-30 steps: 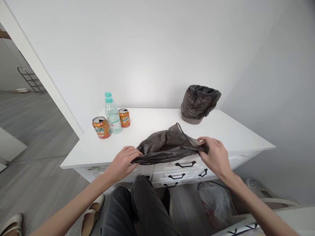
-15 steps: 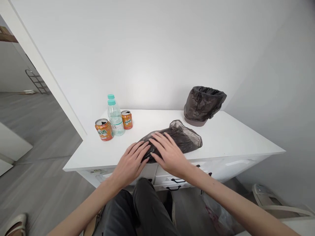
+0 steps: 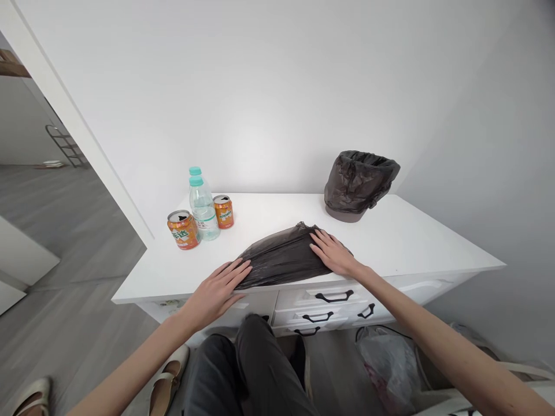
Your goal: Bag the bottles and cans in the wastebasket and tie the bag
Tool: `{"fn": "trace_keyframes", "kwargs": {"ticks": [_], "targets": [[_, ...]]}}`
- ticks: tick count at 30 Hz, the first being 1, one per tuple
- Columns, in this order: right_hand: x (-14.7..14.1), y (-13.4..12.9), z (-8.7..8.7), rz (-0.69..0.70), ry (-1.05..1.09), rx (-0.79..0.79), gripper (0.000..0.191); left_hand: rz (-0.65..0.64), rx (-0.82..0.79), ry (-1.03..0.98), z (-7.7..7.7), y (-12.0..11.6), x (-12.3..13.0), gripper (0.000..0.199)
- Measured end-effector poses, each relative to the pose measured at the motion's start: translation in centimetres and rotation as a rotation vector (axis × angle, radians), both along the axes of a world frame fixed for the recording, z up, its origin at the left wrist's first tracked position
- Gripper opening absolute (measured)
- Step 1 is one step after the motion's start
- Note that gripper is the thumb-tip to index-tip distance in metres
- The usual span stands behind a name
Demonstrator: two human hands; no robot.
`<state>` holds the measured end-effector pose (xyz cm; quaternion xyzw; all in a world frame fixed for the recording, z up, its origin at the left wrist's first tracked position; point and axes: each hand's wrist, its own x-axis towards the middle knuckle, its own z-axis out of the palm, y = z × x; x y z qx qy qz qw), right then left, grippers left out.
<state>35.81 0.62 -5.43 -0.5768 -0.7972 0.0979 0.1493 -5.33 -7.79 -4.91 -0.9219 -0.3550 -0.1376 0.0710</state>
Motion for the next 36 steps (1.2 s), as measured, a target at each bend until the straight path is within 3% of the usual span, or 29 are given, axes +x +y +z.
{"fn": "trace_keyframes", "kwargs": {"ticks": [2,4,6,8,10,13,16,19,22,24,26,28,30,33,36], "targets": [[-0.3,-1.6,0.5,0.056,0.039,0.082,0.070,-0.043,-0.008,-0.005,0.8,-0.6,-0.5,0.063],[-1.9,-4.5,1.2,0.203,0.095,0.168,0.074,-0.088,0.016,-0.032,2.5,-1.5,-0.2,0.062],[-4.5,-8.2,1.9,0.410,0.156,0.182,0.081,-0.134,0.080,-0.084,4.9,-2.9,1.2,0.061],[-7.5,-11.7,2.3,0.532,0.265,0.166,0.088,-0.200,0.167,-0.135,7.5,-4.3,3.5,0.057],[-10.0,-14.0,2.5,0.485,0.461,0.136,0.072,-0.219,0.271,-0.180,9.7,-5.4,6.1,0.055],[-11.8,-13.9,2.3,0.200,0.788,0.058,0.051,-0.108,0.433,-0.305,11.3,-6.0,9.4,0.059],[-10.8,-10.5,1.8,-0.174,1.008,0.026,0.055,-0.089,0.386,-0.317,10.1,-4.5,11.5,0.060],[-8.4,-7.5,1.6,-0.353,0.953,0.082,0.058,-0.153,0.106,-0.155,6.9,-0.9,12.4,0.058],[-6.6,-7.9,1.7,-0.315,0.659,0.292,0.078,-0.127,-0.126,-0.067,3.2,3.1,12.5,0.060],[-6.0,-9.9,1.7,-0.151,0.374,0.420,0.088,-0.141,-0.199,-0.049,1.5,4.8,12.2,0.070],[-5.7,-12.1,1.5,0.046,0.115,0.446,0.092,-0.201,-0.213,-0.048,0.7,5.5,11.8,0.085],[-5.3,-13.5,1.1,0.154,-0.022,0.429,0.091,-0.253,-0.200,-0.071,0.7,5.4,11.3,0.088],[-4.5,-14.0,0.8,0.184,-0.025,0.399,0.083,-0.265,-0.205,-0.125,1.2,4.7,10.8,0.070],[-2.8,-13.5,1.2,0.168,0.150,0.258,0.056,-0.204,-0.279,-0.235,2.6,3.4,10.1,0.041],[-1.5,-12.0,2.2,0.063,0.370,0.055,0.032,-0.055,-0.350,-0.318,4.4,2.3,9.8,0.036]]}}
